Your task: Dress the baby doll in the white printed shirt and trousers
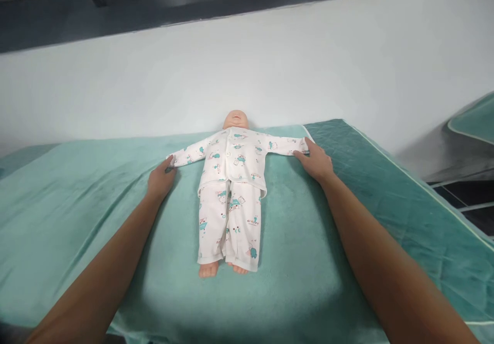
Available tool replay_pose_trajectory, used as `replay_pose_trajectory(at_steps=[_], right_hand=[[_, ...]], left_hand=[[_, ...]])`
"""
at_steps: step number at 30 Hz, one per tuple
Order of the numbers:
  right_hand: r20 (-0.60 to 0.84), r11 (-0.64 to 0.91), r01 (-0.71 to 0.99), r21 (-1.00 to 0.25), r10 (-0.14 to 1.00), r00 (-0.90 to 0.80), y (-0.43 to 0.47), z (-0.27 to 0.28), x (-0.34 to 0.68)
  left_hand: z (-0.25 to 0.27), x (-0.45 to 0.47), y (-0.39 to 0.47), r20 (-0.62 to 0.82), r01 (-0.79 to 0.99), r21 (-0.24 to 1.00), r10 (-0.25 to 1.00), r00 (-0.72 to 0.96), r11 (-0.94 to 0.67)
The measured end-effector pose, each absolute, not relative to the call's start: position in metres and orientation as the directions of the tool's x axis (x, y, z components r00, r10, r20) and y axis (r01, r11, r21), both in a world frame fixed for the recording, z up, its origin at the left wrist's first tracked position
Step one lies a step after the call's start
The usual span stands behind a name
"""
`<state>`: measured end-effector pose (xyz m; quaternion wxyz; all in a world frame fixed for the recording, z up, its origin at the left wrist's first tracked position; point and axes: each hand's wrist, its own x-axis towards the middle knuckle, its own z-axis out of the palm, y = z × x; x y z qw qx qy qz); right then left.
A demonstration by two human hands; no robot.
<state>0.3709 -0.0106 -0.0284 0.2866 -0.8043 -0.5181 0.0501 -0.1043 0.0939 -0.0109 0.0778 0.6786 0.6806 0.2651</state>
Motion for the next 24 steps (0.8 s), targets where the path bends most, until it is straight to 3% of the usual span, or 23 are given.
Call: replay_pose_trajectory(at_steps=[7, 19, 24], right_hand=[[0.21, -0.327, 0.818, -0.473, 0.86, 0.464, -0.01, -0.03, 0.37], [0.242, -0.352, 0.68, -0.644, 0.749, 0.616, -0.045, -0.035, 0.362], [0.262, -0.301, 0.78, -0.548, 0.824, 0.502, -0.086, -0.04, 0.354]], left_hand=[[-0.013, -0.105, 0.099, 0.239, 0.88, 0.475, 0.964, -0.119, -0.01], [0.0, -0.106, 0.056, 0.259, 0.802, 0.593, 0.96, -0.105, -0.072], [0.0, -0.183, -0.018, 0.327, 0.857, 0.506, 0.941, -0.084, -0.1]])
